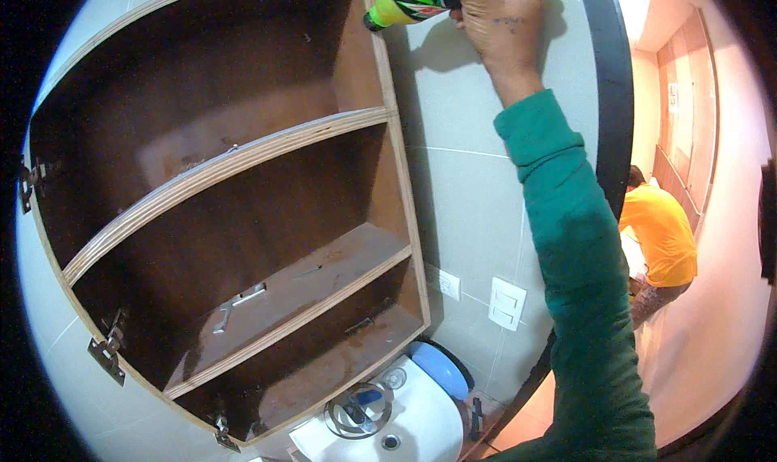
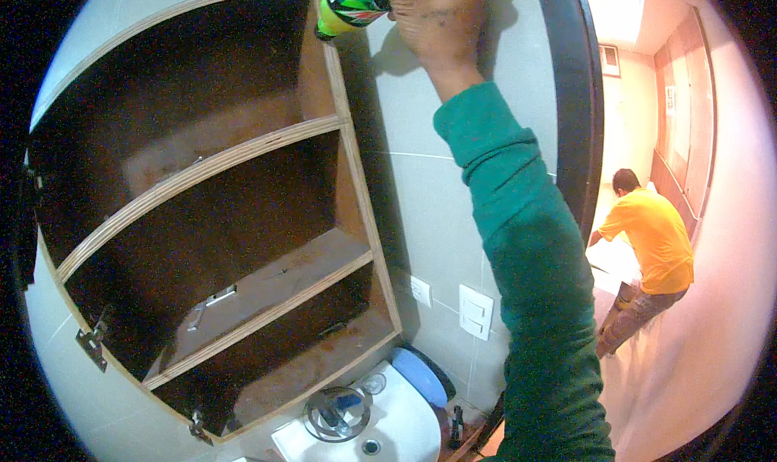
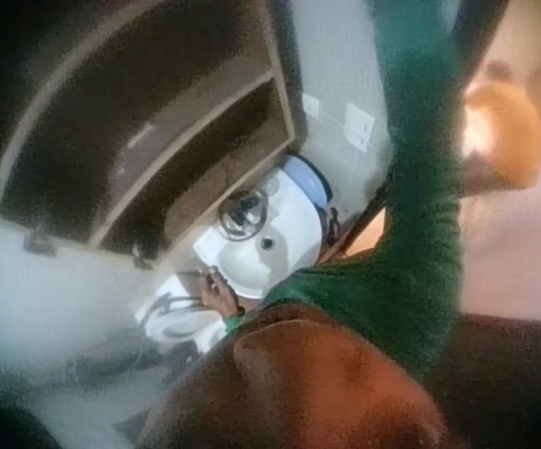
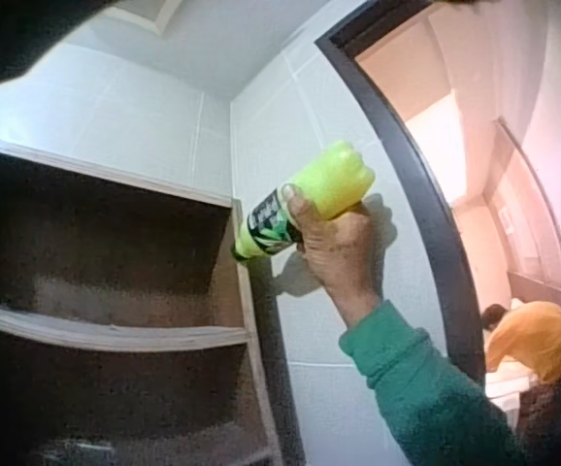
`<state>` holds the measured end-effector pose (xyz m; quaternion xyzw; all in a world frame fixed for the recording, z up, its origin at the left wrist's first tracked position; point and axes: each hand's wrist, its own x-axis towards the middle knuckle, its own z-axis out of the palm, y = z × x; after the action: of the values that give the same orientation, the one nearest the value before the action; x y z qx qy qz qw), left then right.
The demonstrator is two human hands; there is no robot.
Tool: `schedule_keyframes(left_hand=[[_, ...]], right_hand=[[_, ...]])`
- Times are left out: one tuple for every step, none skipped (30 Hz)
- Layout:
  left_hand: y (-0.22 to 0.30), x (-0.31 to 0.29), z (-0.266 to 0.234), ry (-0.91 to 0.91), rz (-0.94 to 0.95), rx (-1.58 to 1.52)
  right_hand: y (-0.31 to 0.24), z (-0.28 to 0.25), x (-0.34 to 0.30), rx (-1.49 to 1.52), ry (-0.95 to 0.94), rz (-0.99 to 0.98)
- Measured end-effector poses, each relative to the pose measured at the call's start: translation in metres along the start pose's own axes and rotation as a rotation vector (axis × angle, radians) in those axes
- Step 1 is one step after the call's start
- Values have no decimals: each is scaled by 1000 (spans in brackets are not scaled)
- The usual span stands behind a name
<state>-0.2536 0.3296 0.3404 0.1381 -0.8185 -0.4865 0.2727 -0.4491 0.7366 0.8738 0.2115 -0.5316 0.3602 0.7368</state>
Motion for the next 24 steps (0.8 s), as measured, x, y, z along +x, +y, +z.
schedule_keyframes(left_hand=[[-1,0,-2,-7,2,2],[1,3,0,-20,14,-7],[2,5,2,-31,25,-15],[3,6,2,-32,28,-16],[2,7,2,-32,27,-11],[1,7,1,-33,27,-7],[0,16,12,-66,52,-38],[0,14,11,-71,48,-26],[0,13,12,-77,46,-17],[0,11,10,-84,46,-11],[1,9,8,-93,47,-6],[2,8,7,-101,48,-1],[3,6,5,-101,49,3],[1,6,8,-104,52,-3],[-2,5,10,-106,55,-10],[-4,4,12,-108,54,-14],[-4,2,11,-110,51,-13],[-4,1,11,-112,47,-13],[-3,1,11,-118,50,-19],[0,1,11,-119,46,-18],[2,1,10,-119,41,-17],[-1,2,10,-118,41,-15],[-4,3,10,-116,40,-11],[-7,4,9,-112,38,-6]], right_hand=[[0,1,-5,21,7,15],[11,1,5,34,11,-73],[20,0,20,13,23,-107],[23,6,31,4,33,-132],[18,12,32,-4,41,-151],[12,15,37,75,3,-89],[1,11,59,67,51,-172],[8,23,65,126,107,-281],[16,30,68,182,164,-392],[13,32,62,141,152,-341],[10,31,56,98,141,-292],[8,27,49,56,130,-242],[8,23,40,47,106,-188],[7,16,34,36,80,-144],[6,8,28,24,53,-100],[9,1,22,-43,23,-107],[14,-7,13,-110,-8,-110],[19,-13,5,-176,-40,-112],[13,-19,-3,-133,-22,-88],[7,-22,-17,-85,-8,-56],[6,-23,-26,-37,6,-23],[9,-22,-28,29,-24,-99],[11,-22,-32,37,-10,-112],[14,-21,-37,45,4,-123]])
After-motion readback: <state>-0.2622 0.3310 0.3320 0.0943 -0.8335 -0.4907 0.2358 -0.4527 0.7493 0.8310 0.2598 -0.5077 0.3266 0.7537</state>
